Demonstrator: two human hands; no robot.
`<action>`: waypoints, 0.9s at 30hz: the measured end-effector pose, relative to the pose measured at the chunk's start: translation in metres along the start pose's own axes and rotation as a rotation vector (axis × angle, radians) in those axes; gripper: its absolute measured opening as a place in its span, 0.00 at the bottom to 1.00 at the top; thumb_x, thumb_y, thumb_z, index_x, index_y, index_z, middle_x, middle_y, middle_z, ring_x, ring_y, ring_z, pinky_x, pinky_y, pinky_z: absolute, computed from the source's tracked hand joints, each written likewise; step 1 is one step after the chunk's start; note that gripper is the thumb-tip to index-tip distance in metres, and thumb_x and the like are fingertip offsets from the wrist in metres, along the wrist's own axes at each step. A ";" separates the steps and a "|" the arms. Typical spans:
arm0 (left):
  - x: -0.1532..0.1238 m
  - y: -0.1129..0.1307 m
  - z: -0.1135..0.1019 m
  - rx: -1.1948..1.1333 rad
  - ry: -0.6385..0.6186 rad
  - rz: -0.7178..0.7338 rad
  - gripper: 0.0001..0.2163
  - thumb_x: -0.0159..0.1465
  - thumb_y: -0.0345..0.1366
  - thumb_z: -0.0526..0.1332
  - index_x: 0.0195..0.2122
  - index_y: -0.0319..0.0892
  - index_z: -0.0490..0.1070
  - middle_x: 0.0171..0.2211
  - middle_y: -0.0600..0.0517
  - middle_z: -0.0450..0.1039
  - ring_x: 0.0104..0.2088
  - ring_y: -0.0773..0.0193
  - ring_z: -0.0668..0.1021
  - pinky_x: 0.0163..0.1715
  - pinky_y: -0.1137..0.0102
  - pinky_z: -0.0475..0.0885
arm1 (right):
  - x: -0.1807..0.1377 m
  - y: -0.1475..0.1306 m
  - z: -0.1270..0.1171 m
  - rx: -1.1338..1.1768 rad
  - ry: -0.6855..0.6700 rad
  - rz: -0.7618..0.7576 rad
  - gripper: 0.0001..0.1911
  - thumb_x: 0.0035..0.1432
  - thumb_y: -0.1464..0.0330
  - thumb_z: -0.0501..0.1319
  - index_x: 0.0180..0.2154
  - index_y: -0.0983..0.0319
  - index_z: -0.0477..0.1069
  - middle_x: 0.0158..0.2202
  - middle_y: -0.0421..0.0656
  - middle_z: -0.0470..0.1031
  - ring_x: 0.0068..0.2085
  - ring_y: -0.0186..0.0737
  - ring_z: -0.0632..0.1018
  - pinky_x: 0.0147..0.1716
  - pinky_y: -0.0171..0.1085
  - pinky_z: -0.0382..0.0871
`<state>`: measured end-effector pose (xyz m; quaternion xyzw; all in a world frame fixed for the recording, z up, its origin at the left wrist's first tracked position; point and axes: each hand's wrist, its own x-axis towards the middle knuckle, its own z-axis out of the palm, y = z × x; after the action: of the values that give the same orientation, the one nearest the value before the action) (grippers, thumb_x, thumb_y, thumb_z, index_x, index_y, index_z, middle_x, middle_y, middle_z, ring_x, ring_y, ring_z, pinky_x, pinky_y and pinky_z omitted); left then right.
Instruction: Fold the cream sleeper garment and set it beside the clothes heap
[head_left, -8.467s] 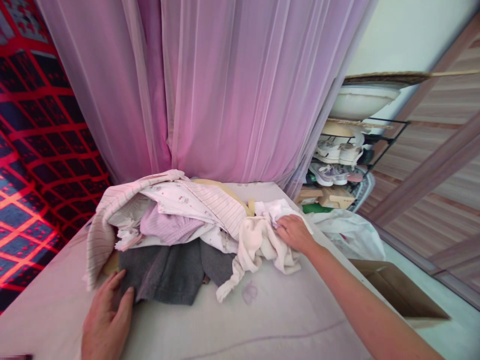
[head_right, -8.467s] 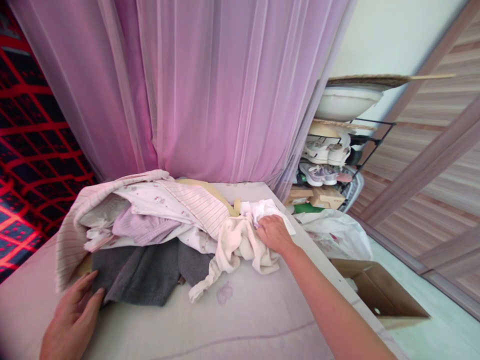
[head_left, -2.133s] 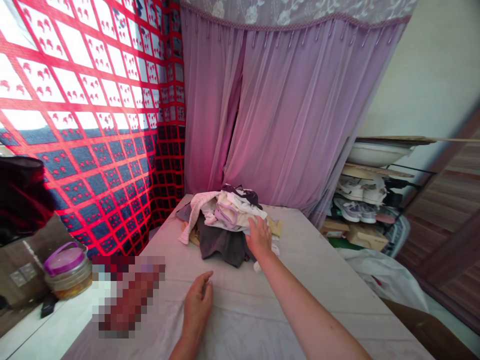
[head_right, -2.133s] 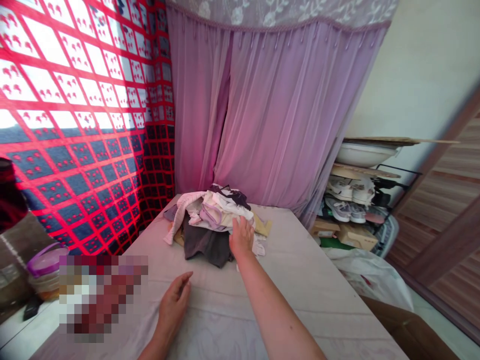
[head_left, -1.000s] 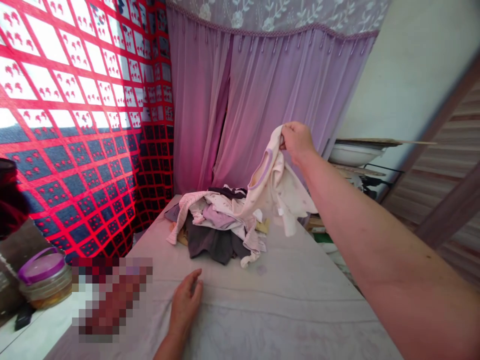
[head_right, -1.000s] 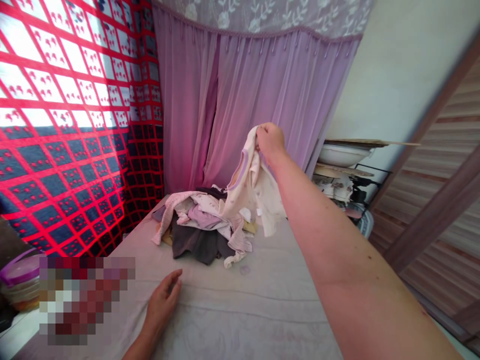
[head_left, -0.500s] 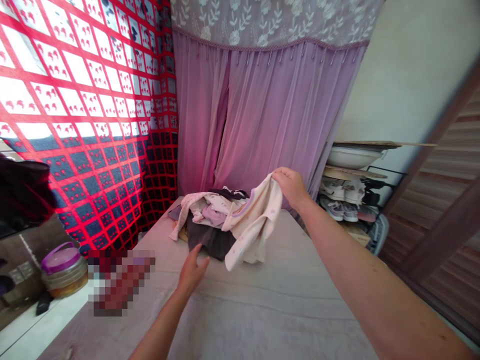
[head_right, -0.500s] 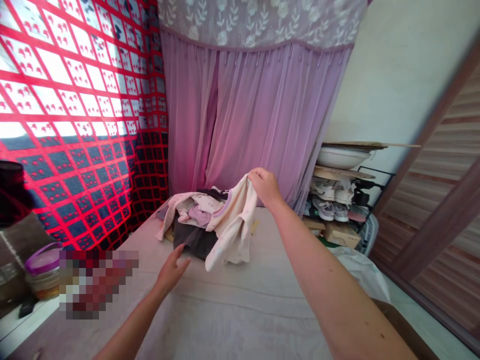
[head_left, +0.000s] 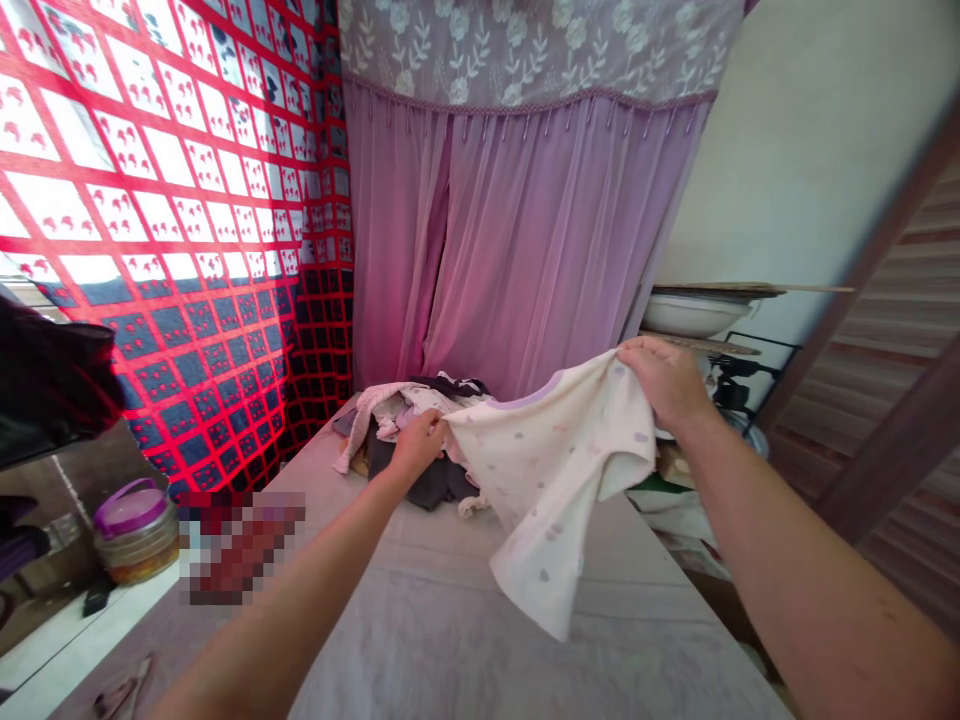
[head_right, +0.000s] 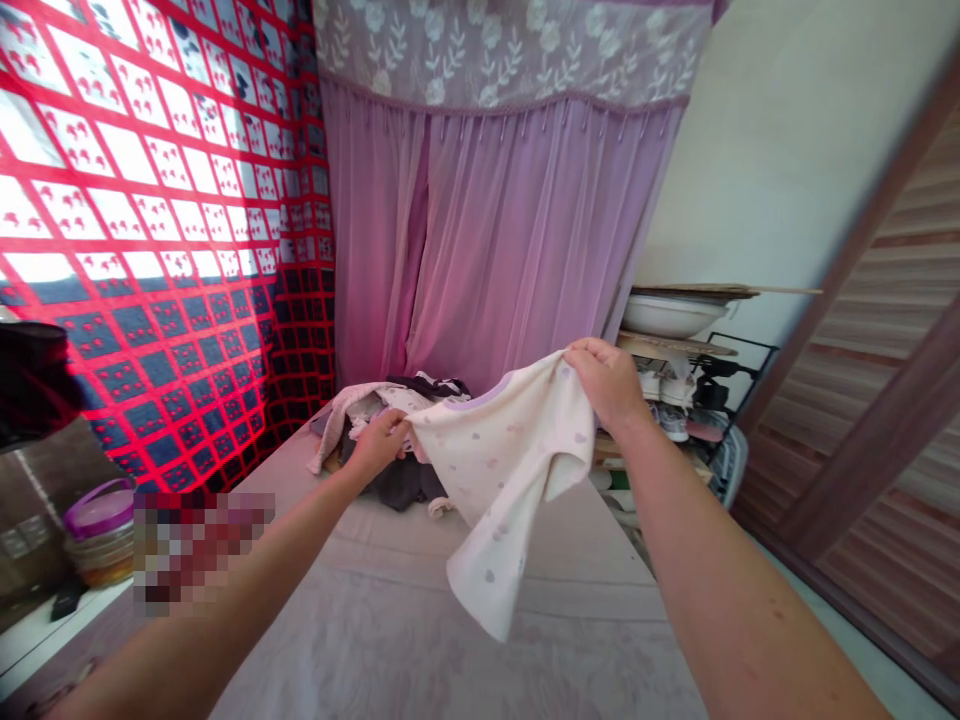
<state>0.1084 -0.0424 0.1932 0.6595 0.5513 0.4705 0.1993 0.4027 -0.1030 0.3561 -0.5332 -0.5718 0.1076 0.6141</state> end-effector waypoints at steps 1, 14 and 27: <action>-0.002 0.007 -0.010 -0.029 0.028 0.002 0.09 0.62 0.38 0.50 0.35 0.44 0.68 0.23 0.58 0.70 0.20 0.68 0.74 0.25 0.73 0.68 | 0.000 0.006 -0.009 -0.020 0.018 0.025 0.08 0.42 0.65 0.59 0.25 0.63 0.71 0.17 0.33 0.63 0.21 0.31 0.62 0.22 0.33 0.52; -0.023 0.069 -0.102 -0.232 0.285 0.162 0.06 0.59 0.39 0.55 0.30 0.43 0.64 0.18 0.60 0.63 0.18 0.71 0.69 0.20 0.77 0.67 | -0.033 0.023 -0.053 0.029 -0.184 0.187 0.11 0.41 0.63 0.64 0.26 0.63 0.71 0.18 0.36 0.68 0.18 0.28 0.64 0.16 0.29 0.52; -0.059 -0.094 0.014 0.367 -0.138 0.132 0.23 0.57 0.35 0.58 0.55 0.43 0.65 0.61 0.41 0.59 0.59 0.50 0.66 0.56 0.55 0.64 | -0.098 0.221 0.057 -0.420 -0.304 0.252 0.15 0.53 0.66 0.56 0.41 0.61 0.77 0.40 0.46 0.80 0.38 0.40 0.78 0.41 0.37 0.71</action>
<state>0.0728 -0.0634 0.0891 0.7501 0.5685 0.3279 0.0820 0.4299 -0.0553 0.1140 -0.6933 -0.5963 0.1409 0.3793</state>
